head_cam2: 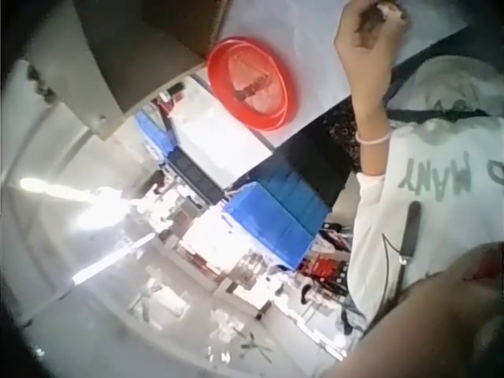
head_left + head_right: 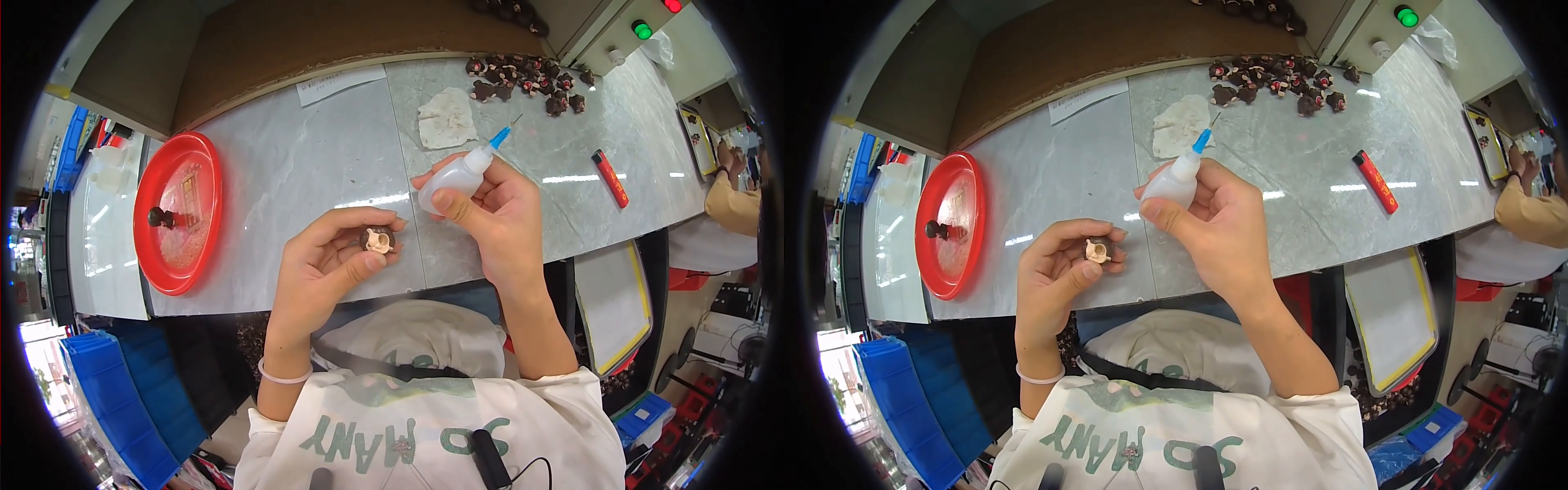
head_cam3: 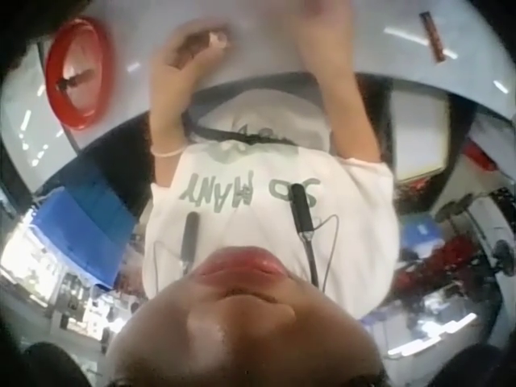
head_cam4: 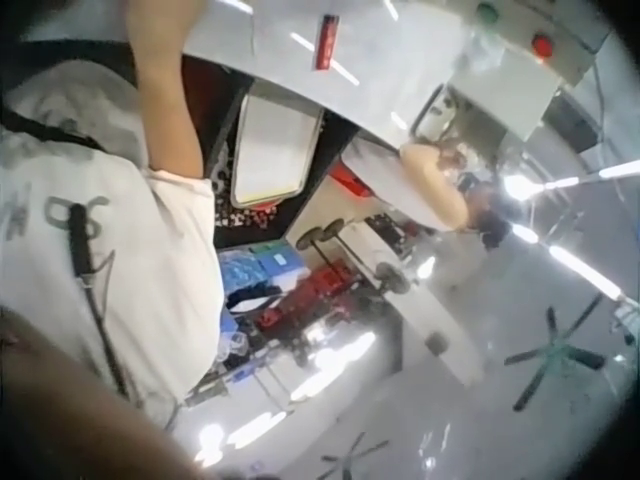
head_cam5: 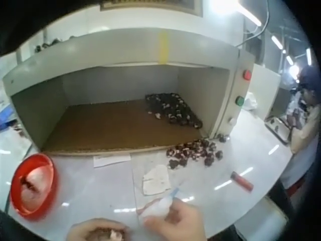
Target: Applying adhesive and assembling small plastic character figurines at a manufacturing workstation.
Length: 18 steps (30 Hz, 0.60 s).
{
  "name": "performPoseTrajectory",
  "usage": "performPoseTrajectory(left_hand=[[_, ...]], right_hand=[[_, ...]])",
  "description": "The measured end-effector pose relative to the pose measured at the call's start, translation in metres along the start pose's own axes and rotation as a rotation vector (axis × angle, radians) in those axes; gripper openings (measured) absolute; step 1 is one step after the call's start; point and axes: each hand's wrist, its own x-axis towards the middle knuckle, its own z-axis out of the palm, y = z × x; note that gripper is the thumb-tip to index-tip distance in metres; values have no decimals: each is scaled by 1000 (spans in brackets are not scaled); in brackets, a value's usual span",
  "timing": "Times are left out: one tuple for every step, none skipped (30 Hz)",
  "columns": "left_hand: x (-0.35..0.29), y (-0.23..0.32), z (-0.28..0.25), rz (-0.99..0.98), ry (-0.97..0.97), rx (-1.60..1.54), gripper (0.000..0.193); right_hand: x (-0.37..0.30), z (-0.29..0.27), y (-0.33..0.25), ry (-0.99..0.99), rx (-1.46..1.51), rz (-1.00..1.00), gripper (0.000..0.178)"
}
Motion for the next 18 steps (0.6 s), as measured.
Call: performPoseTrajectory(left_hand=[[0,1,1,1,-2,2,31],[-1,1,1,4,-4,5,31],[-1,2,2,2,-3,4,31],[-2,4,4,1,-4,4,31],[-1,2,2,-3,-1,-1,31],[0,0,0,-6,1,-7,31],[0,-1,-2,-9,2,-14,31],[0,-1,-2,-7,2,-12,31],[-1,-1,-1,-5,2,-7,31],[-2,-2,-1,-4,2,-2,31],[-3,-1,0,-3,5,-2,31],[-4,-1,1,-2,13,-9,31],[-5,-1,2,-2,23,-17,31],[-4,-1,2,-4,28,-20,31],[-4,1,3,-1,33,-23,31],[-4,2,4,1,40,-26,32],[-4,2,5,-7,47,-31,32],[-4,3,7,-11,84,-28,32]], right_hand=[[0,0,-1,0,0,-3,30],[-1,0,-1,0,2,-2,30],[-2,-1,-2,-1,5,-2,30],[-3,-1,-4,-1,7,-8,30],[-1,0,-2,-3,7,6,29],[0,0,0,-5,8,19,29],[1,1,2,-5,6,26,29],[0,0,1,-15,8,28,30],[-1,0,1,-25,11,32,30],[-2,-1,0,-27,11,32,30],[-4,-1,-2,-26,17,34,33],[-6,-1,-4,-26,23,38,36],[-7,-1,-5,-29,22,43,36],[-9,-3,-7,-7,2,13,38],[-11,-5,-8,15,-18,-15,40],[-12,-9,-8,11,-20,-6,40],[-13,-14,-9,12,-94,-37,40],[-14,-19,-9,11,-169,-66,41]])
